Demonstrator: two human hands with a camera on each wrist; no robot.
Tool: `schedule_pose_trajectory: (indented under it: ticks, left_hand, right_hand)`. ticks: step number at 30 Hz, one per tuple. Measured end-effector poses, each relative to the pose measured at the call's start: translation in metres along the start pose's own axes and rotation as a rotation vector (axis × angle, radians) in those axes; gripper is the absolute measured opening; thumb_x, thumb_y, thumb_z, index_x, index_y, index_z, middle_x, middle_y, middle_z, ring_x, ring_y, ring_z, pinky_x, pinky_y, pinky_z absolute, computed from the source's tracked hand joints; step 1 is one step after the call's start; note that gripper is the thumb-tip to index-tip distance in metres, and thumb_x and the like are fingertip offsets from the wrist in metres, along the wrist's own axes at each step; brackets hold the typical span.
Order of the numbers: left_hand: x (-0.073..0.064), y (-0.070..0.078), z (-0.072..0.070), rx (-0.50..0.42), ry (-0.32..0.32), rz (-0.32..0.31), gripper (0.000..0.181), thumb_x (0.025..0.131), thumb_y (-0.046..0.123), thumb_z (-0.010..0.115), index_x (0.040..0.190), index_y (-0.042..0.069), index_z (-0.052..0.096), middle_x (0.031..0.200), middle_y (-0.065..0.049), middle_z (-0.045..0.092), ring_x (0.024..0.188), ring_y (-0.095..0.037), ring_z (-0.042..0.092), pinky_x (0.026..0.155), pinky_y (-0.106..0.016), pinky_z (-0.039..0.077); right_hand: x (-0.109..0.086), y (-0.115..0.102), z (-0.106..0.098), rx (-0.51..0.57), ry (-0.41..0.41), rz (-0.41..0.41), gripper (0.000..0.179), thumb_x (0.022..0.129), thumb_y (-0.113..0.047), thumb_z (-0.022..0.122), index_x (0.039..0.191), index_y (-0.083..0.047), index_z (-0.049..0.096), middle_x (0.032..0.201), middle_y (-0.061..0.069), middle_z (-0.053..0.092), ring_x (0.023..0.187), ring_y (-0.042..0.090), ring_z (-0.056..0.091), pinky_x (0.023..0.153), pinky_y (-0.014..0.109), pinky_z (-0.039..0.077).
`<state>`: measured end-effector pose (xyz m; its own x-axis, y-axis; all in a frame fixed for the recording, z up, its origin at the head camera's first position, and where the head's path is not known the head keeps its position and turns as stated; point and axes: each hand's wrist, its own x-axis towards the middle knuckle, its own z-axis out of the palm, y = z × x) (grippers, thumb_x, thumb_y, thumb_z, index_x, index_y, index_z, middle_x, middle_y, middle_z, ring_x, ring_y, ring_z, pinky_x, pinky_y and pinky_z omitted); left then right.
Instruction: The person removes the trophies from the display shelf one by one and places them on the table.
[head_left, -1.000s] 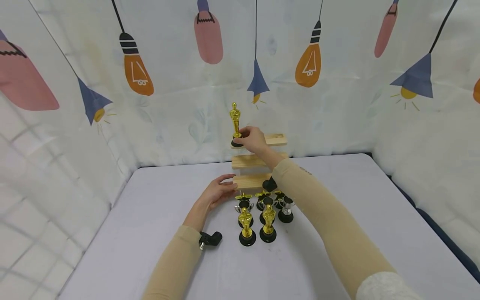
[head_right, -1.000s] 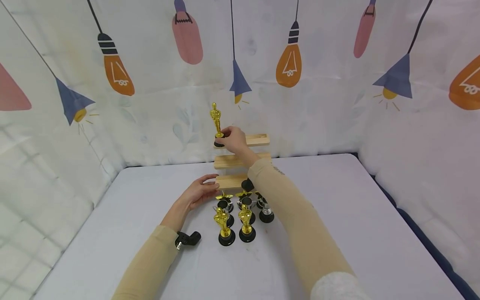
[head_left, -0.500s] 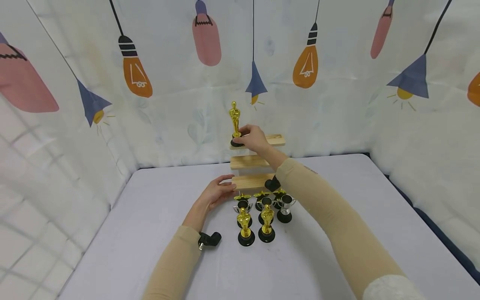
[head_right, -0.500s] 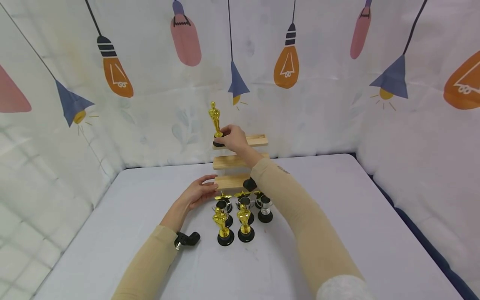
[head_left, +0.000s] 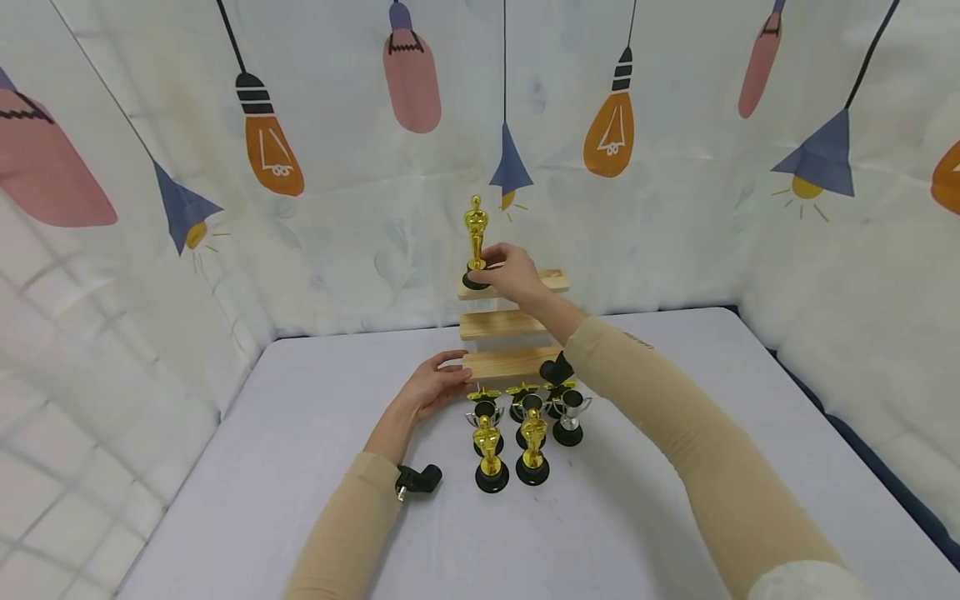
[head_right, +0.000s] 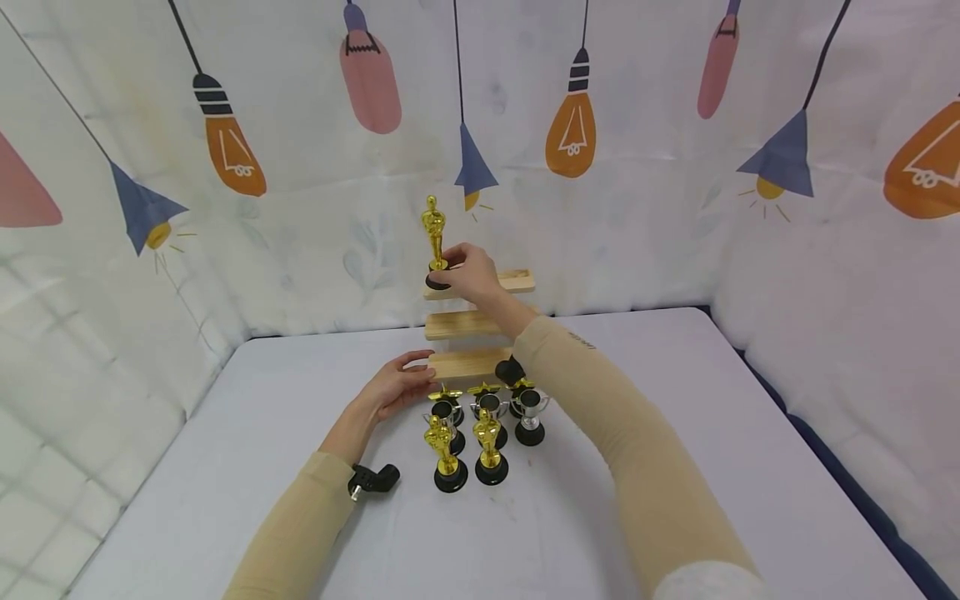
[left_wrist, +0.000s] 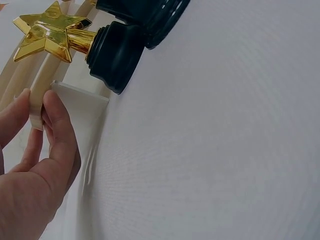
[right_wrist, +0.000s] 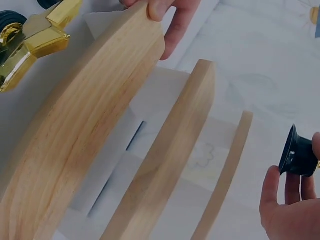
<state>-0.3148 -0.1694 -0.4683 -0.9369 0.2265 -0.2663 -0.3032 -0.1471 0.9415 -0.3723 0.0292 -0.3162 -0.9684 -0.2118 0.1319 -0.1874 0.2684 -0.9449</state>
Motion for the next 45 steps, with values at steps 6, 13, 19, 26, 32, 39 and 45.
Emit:
schedule_pose_trajectory:
  ticks: [6,13,19,26,32,39,45]
  left_hand:
    - [-0.001,0.003,0.001,0.015,0.005,0.0,0.058,0.1,-0.002,0.064,0.154,0.005,0.042,0.141,-0.025,0.05,0.108,-0.025,0.064,0.089,-0.031,0.059]
    - [-0.003,0.005,0.002,0.028,0.002,0.008,0.059,0.1,-0.001,0.064,0.154,0.004,0.041,0.142,-0.026,0.05,0.107,-0.025,0.064,0.088,-0.031,0.059]
    - [-0.001,0.003,0.001,0.022,0.013,0.014,0.058,0.099,-0.002,0.065,0.153,0.003,0.042,0.139,-0.026,0.051,0.107,-0.025,0.064,0.089,-0.031,0.059]
    - [-0.001,0.003,0.002,0.017,0.023,0.018,0.057,0.099,-0.003,0.064,0.152,0.003,0.043,0.138,-0.025,0.052,0.107,-0.026,0.064,0.087,-0.031,0.06]
    - [-0.001,0.006,0.003,0.038,0.034,0.021,0.057,0.099,-0.002,0.065,0.151,0.003,0.044,0.138,-0.026,0.053,0.107,-0.027,0.065,0.088,-0.032,0.06]
    - [-0.001,0.004,0.003,0.044,0.045,0.029,0.057,0.098,-0.002,0.066,0.151,0.002,0.044,0.135,-0.026,0.054,0.104,-0.026,0.065,0.088,-0.032,0.06]
    - [0.0,-0.001,0.003,0.051,0.047,0.03,0.057,0.098,0.0,0.067,0.15,0.003,0.045,0.134,-0.023,0.055,0.101,-0.024,0.067,0.089,-0.032,0.059]
  right_hand:
    - [-0.006,-0.006,-0.008,0.038,-0.03,-0.006,0.045,0.092,-0.013,0.079,0.13,-0.001,0.058,0.125,0.013,0.061,0.119,0.028,0.058,0.099,0.043,0.051]
    - [-0.018,-0.007,-0.018,0.062,-0.066,-0.02,0.044,0.093,-0.013,0.078,0.13,-0.001,0.057,0.126,0.013,0.059,0.12,0.029,0.057,0.103,0.048,0.048]
    - [-0.029,-0.008,-0.025,0.059,-0.079,-0.006,0.043,0.094,-0.011,0.077,0.13,0.0,0.057,0.126,0.014,0.059,0.12,0.029,0.057,0.103,0.049,0.048]
    - [-0.042,-0.006,-0.035,0.009,-0.078,0.014,0.042,0.093,-0.013,0.079,0.128,-0.001,0.058,0.127,0.013,0.06,0.12,0.028,0.058,0.101,0.044,0.05]
    - [-0.061,-0.002,-0.043,-0.025,-0.096,0.019,0.041,0.092,-0.012,0.078,0.127,0.0,0.059,0.126,0.014,0.061,0.12,0.03,0.058,0.104,0.05,0.048]
    - [-0.081,0.008,-0.054,-0.026,-0.111,0.052,0.043,0.093,-0.011,0.078,0.128,0.0,0.058,0.129,0.015,0.058,0.122,0.032,0.057,0.105,0.049,0.048]
    - [-0.099,0.018,-0.062,-0.02,-0.128,0.097,0.045,0.093,-0.015,0.078,0.13,0.0,0.057,0.13,0.015,0.058,0.125,0.032,0.055,0.106,0.05,0.045]
